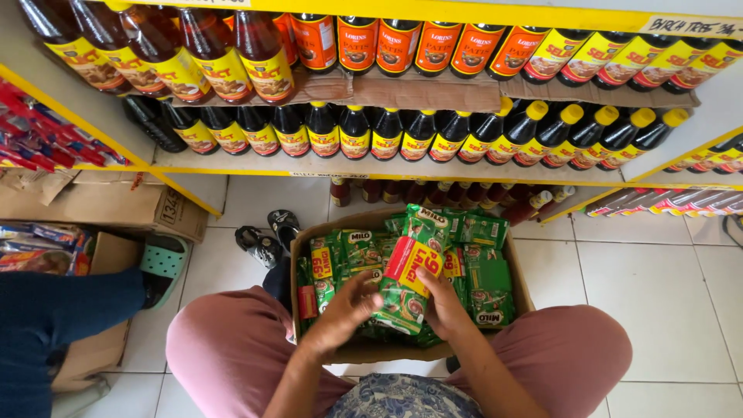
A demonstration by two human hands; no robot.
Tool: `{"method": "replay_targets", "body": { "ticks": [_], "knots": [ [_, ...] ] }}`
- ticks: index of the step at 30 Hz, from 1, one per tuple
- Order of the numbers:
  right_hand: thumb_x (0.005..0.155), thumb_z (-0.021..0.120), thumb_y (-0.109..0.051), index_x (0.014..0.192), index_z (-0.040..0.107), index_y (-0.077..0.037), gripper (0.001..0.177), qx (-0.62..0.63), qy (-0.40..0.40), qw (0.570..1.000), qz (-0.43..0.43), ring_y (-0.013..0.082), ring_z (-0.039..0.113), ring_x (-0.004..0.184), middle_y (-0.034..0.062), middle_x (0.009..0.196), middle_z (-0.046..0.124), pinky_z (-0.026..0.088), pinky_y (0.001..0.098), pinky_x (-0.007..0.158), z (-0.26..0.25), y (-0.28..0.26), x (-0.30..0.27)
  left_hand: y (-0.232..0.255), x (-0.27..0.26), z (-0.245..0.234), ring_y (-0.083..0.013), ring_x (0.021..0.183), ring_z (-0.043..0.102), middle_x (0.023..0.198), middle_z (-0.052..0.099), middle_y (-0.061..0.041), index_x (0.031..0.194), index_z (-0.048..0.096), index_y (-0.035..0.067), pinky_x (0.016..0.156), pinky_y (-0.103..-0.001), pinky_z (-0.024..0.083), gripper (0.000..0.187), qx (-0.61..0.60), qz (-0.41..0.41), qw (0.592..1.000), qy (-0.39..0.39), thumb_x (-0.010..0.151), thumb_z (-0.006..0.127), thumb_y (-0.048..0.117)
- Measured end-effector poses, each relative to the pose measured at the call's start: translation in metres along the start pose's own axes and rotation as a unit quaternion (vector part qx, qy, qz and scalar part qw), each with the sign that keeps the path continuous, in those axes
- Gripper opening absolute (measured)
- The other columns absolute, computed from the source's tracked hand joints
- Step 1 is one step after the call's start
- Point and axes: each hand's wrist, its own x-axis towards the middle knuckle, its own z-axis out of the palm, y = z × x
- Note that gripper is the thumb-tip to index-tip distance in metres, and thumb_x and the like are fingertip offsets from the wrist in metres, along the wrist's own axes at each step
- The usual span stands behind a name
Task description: Stocking Milo drink packets from a cardboard box onto grocery store shelves.
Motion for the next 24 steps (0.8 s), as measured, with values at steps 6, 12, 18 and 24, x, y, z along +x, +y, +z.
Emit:
{"method": "replay_targets", "body": {
  "ticks": [6,12,18,24],
  "knots": [
    [0.090,0.071,-0.036,0.139,0.049,-0.008,0.061,-0.023,-0.005,0.999,-0.022,0.0214,0.069,0.105,0.0098,0.120,0.068,0.059,0.0417,0.085,0.004,-0.006,-0.001,-0.024,-0.006,0.020,-0.0227,0.121,0.064,0.133,0.068,-0.019,0.145,0.048,-0.006,0.105,-0.034,0.050,0.083,-0.096,0.013,0.995,-0.012,0.084,0.078,0.042],
    [0.083,0.075,-0.037,0.148,0.041,-0.009,0.078,-0.103,-0.064,0.992,-0.027,0.0185,0.063,0.119,0.0056,0.134,0.062,0.054,0.0384,0.097,0.006,-0.020,-0.018,-0.012,-0.019,0.026,-0.0185,0.117,0.065,0.127,0.071,-0.013,0.140,0.055,-0.007,0.103,-0.033,0.051,0.064,-0.131,0.075,0.988,0.028,0.086,0.079,0.017],
    [0.077,0.083,-0.027,0.153,0.035,-0.009,0.092,-0.189,-0.090,0.977,-0.032,0.0233,0.062,0.114,0.0120,0.133,0.063,0.050,0.0401,0.090,-0.002,-0.003,-0.031,-0.022,-0.015,0.029,-0.0181,0.114,0.066,0.125,0.072,-0.013,0.139,0.057,-0.007,0.102,-0.034,0.051,0.062,-0.217,0.118,0.967,0.066,0.085,0.080,0.012],
    [0.077,0.084,-0.012,0.147,0.040,0.004,0.085,-0.104,-0.147,0.972,-0.149,0.0271,0.060,0.123,0.0169,0.134,0.060,0.049,0.0454,0.105,0.001,-0.005,-0.003,-0.004,-0.001,0.019,-0.0216,0.117,0.065,0.127,0.071,-0.015,0.142,0.055,-0.008,0.104,-0.039,0.051,0.064,-0.248,0.187,0.946,0.087,0.085,0.081,0.006]
  ]
}}
